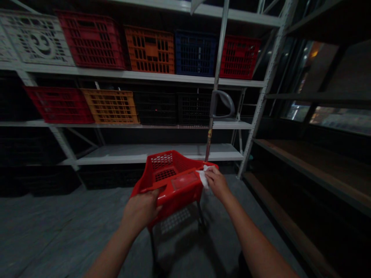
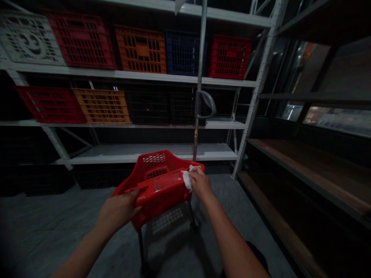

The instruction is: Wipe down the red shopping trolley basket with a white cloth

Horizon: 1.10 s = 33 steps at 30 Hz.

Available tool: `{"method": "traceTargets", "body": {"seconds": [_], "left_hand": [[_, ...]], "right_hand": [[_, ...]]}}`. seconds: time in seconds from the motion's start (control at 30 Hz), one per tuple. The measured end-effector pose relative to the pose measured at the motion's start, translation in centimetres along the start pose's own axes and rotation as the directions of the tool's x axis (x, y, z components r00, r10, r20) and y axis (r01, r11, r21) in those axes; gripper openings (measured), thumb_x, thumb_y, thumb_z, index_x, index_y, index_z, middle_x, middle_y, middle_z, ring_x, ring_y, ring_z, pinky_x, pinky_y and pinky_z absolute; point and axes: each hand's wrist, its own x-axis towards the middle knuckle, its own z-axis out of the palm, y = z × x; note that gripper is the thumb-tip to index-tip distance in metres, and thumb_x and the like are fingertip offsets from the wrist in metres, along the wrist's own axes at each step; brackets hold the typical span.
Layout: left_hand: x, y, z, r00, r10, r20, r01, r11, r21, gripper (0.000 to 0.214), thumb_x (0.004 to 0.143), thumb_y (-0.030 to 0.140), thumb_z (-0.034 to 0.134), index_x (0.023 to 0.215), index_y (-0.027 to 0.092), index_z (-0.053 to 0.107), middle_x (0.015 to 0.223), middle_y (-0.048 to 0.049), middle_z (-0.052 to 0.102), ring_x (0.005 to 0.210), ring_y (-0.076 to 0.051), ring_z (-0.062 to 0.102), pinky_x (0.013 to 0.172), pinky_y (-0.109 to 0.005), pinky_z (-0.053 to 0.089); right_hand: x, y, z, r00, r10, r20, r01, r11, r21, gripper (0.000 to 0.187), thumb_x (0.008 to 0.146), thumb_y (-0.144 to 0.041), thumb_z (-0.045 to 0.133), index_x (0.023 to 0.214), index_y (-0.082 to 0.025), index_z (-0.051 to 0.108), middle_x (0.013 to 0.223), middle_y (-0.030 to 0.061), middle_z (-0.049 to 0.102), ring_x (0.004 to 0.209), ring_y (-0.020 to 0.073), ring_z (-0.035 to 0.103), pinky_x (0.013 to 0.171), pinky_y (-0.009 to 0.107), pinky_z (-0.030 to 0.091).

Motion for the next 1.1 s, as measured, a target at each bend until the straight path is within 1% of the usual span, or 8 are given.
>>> {"method": "traceTargets", "body": {"seconds": [0.13,0.37,0.47,0.6,0.73,0.83,1.0,1.1], "left_hand": [[0.1,-0.4,0.1,1.0,0.02,0.003,-0.02,1.0,-0.022,0.047,0.071,0.036,0.043,0.115,0.021,0.05,0.099,-0.0105,0.065,0.086,-0.027,0.061,0.071,-0.037,0.045],[0.3,-0.2,0.0,1.0,-0.01,0.0,0.01,0.999,-0.041,0.046,0.071,0.037,0.041,0.113,0.02,0.053,0.097,-0.012,0.065,0.085,-0.028,0.061,0.071,-0.037,0.044],[0.3,-1.0,0.3,1.0,0.001,0.002,-0.001,0.999,-0.041,0.046,0.071,0.036,0.041,0.113,0.021,0.052,0.098,-0.0105,0.065,0.086,-0.027,0.061,0.07,-0.036,0.044],[0.4,-3.0,0.6,0.999,0.04,-0.006,-0.04,0.998,-0.05,0.051,0.071,0.038,0.043,0.119,0.024,0.047,0.104,-0.0083,0.063,0.091,-0.027,0.059,0.073,-0.036,0.044],[0.5,-3.7,0.1,0.999,0.028,-0.023,-0.029,0.998,-0.056,0.053,0.07,0.046,0.046,0.119,0.025,0.048,0.103,-0.0079,0.064,0.093,-0.028,0.058,0.078,-0.039,0.042],[0.8,-2.6,-0.4,0.998,0.035,-0.059,-0.038,0.998,-0.051,0.059,0.065,0.062,0.045,0.103,0.019,0.058,0.097,-0.012,0.064,0.092,-0.029,0.058,0.082,-0.041,0.04],[1.6,-0.9,-0.3,0.993,-0.113,0.03,0.115,0.99,-0.082,0.067,0.063,0.074,0.034,0.088,0.018,0.061,0.082,-0.0128,0.065,0.078,-0.029,0.06,0.067,-0.04,0.043],[1.9,-1.2,-0.2,0.992,-0.124,0.033,0.126,0.987,-0.095,0.069,0.058,0.076,0.037,0.088,0.019,0.061,0.084,-0.0127,0.065,0.08,-0.029,0.06,0.067,-0.039,0.044]], "right_hand": [[0.0,0.9,-0.4,0.995,-0.054,0.081,0.046,0.995,0.092,0.019,0.077,-0.018,0.053,0.091,-0.02,0.067,0.094,0.0048,0.058,0.089,0.0158,0.055,0.079,0.028,0.045],[-0.1,-3.1,2.7,0.995,-0.082,-0.065,0.076,0.993,-0.087,0.016,0.08,-0.019,0.052,0.08,-0.019,0.068,0.08,0.0036,0.06,0.077,0.0151,0.055,0.073,0.026,0.044],[0.1,-3.0,2.7,0.988,-0.154,-0.003,0.152,0.979,-0.136,0.016,0.08,-0.017,0.051,0.085,-0.019,0.067,0.084,0.0041,0.063,0.082,0.0161,0.054,0.077,0.027,0.043],[2.1,-0.1,-0.4,0.973,-0.126,0.194,0.175,0.948,-0.265,0.019,0.079,-0.012,0.05,0.084,-0.018,0.067,0.084,0.0045,0.066,0.081,0.0161,0.055,0.076,0.026,0.041],[5.9,1.8,-3.1,0.894,0.015,0.449,0.211,0.868,-0.449,0.022,0.079,-0.012,0.047,0.08,-0.017,0.068,0.079,0.0057,0.068,0.076,0.0158,0.057,0.071,0.024,0.038],[8.3,1.2,-3.3,0.802,0.084,0.591,0.239,0.863,-0.446,0.019,0.075,-0.014,0.051,0.076,-0.018,0.069,0.075,0.0042,0.068,0.07,0.0144,0.057,0.064,0.022,0.036],[10.1,-1.5,0.1,0.674,0.167,0.719,0.055,0.96,-0.274,0.02,0.058,0.0,0.056,0.044,-0.013,0.059,0.04,-0.0033,0.052,0.046,0.0078,0.045,0.053,0.019,0.03],[10.0,-2.6,2.4,0.678,0.174,0.714,-0.051,0.98,-0.191,0.024,0.061,0.001,0.049,0.042,-0.01,0.057,0.034,-0.0074,0.042,0.041,0.0036,0.036,0.05,0.018,0.028]]}}
